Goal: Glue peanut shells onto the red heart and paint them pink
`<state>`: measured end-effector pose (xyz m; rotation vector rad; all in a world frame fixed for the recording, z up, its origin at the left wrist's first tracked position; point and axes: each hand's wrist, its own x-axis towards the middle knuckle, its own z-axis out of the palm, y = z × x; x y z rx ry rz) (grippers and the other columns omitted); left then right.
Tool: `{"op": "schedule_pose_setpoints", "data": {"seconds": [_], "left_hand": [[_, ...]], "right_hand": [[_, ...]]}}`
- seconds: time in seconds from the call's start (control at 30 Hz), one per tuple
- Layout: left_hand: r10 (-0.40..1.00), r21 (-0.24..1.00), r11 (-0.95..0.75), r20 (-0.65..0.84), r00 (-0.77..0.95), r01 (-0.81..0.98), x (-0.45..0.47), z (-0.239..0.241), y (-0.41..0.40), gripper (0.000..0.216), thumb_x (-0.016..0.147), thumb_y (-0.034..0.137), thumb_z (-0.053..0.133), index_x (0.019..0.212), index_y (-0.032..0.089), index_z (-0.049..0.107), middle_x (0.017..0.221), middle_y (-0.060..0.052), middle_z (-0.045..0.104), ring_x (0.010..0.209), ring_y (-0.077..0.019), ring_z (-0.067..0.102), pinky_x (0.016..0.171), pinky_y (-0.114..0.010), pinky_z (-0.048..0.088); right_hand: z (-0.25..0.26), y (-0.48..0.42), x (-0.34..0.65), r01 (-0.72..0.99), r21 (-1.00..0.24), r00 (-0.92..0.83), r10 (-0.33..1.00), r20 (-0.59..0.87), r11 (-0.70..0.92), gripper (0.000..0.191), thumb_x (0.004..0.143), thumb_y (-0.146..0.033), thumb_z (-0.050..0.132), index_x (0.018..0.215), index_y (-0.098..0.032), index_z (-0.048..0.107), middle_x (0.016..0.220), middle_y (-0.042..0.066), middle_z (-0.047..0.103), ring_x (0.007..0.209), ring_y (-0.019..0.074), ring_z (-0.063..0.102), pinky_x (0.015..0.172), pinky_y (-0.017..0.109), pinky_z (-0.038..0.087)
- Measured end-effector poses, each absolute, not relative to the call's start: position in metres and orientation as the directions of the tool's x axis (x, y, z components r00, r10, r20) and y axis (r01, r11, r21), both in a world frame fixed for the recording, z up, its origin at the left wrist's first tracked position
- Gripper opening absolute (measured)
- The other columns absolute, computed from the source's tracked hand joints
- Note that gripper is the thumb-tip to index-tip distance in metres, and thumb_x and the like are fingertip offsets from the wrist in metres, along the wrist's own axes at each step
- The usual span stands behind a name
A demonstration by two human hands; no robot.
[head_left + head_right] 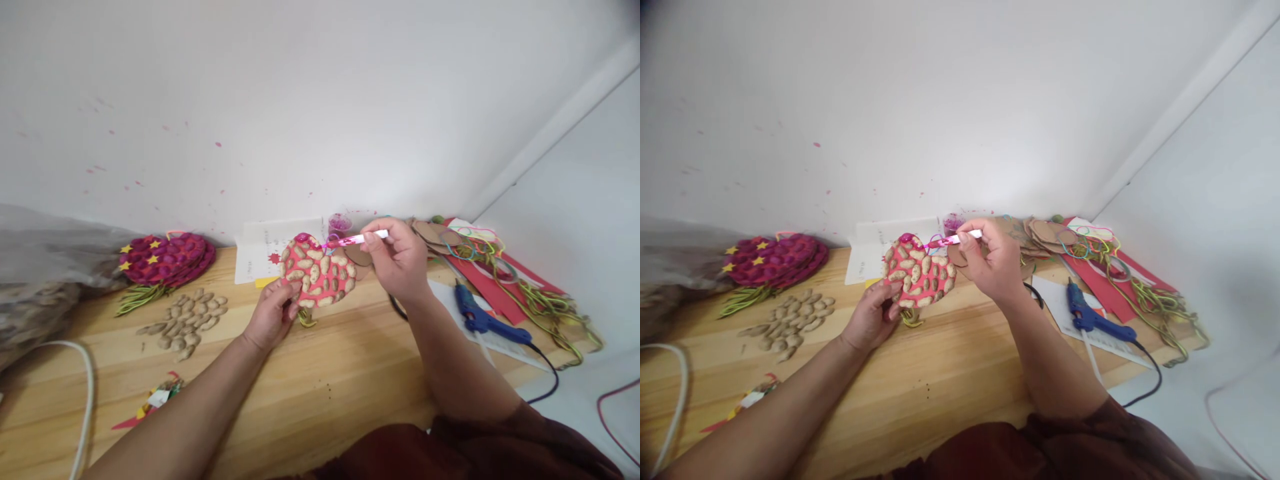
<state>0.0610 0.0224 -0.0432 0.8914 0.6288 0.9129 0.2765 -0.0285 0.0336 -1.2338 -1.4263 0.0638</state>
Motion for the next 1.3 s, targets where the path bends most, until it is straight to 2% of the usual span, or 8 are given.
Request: {"op": "schedule_pose_setpoints", "data": {"seconds": [0.13, 0.27, 0.5, 0.73, 1.0, 1.3], "left_hand": [[0.877, 0.871, 0.296, -0.085, 0.473, -0.392, 0.0614, -0.0429, 0.0219, 0.047, 0.071, 0.039, 0.078, 0.044, 0.019, 0.044, 0.037, 0.006, 0.036, 0.038, -0.0057, 0.026, 0.045, -0.024, 0.019], [0.877, 0.871, 0.298, -0.088, 0.473, -0.39, 0.0613, -0.0425, 0.0218, 0.046, 0.071, 0.039, 0.077, 0.045, 0.02, 0.044, 0.037, 0.006, 0.036, 0.038, -0.0058, 0.026, 0.046, -0.024, 0.018], [0.876, 0.867, 0.3, -0.085, 0.474, -0.398, 0.0618, -0.0413, 0.0217, 0.047, 0.07, 0.038, 0.078, 0.044, 0.019, 0.043, 0.037, 0.006, 0.036, 0.037, -0.0054, 0.026, 0.045, -0.025, 0.015], [0.864, 0.869, 0.304, -0.079, 0.497, -0.391, 0.0616, -0.0441, 0.0219, 0.046, 0.071, 0.039, 0.078, 0.045, 0.019, 0.045, 0.038, 0.007, 0.035, 0.039, -0.0061, 0.027, 0.047, -0.024, 0.022], [0.864, 0.87, 0.301, -0.076, 0.498, -0.39, 0.0612, -0.0433, 0.0209, 0.045, 0.072, 0.038, 0.078, 0.047, 0.019, 0.045, 0.037, 0.007, 0.036, 0.038, -0.0053, 0.026, 0.046, -0.023, 0.02], [0.884, 0.881, 0.276, -0.076, 0.461, -0.384, 0.0613, -0.0421, 0.0211, 0.044, 0.072, 0.037, 0.076, 0.048, 0.02, 0.043, 0.038, 0.006, 0.035, 0.039, -0.006, 0.028, 0.046, -0.023, 0.023]], "right_hand": [[0.0341, -0.0279, 0.2766, 0.593, -0.667, 0.263, 0.674, 0.69, 0.452, 0.014, 0.1, -0.034, 0.064, 0.099, -0.022, 0.07, 0.074, -0.001, 0.068, 0.062, 0.0116, 0.059, 0.058, 0.026, 0.043], [0.0365, -0.0296, 0.2746, 0.586, -0.669, 0.255, 0.68, 0.688, 0.457, 0.014, 0.099, -0.035, 0.064, 0.099, -0.022, 0.07, 0.074, -0.001, 0.069, 0.064, 0.0126, 0.061, 0.061, 0.027, 0.046], [0.0354, -0.0295, 0.274, 0.584, -0.671, 0.261, 0.676, 0.689, 0.457, 0.012, 0.099, -0.033, 0.065, 0.098, -0.022, 0.07, 0.073, -0.002, 0.068, 0.063, 0.0121, 0.06, 0.061, 0.027, 0.044], [0.0355, -0.0292, 0.2728, 0.57, -0.67, 0.266, 0.665, 0.698, 0.476, 0.011, 0.099, -0.032, 0.065, 0.1, -0.023, 0.069, 0.074, -0.002, 0.068, 0.064, 0.0116, 0.061, 0.062, 0.026, 0.046], [0.0342, -0.0305, 0.2716, 0.591, -0.661, 0.274, 0.655, 0.704, 0.463, 0.012, 0.1, -0.034, 0.065, 0.102, -0.023, 0.07, 0.079, -0.001, 0.071, 0.069, 0.0133, 0.066, 0.065, 0.027, 0.048], [0.0356, -0.0335, 0.2722, 0.638, -0.642, 0.253, 0.672, 0.696, 0.425, 0.016, 0.1, -0.037, 0.064, 0.101, -0.023, 0.07, 0.077, 0.0, 0.07, 0.066, 0.0144, 0.063, 0.064, 0.029, 0.047]]}}
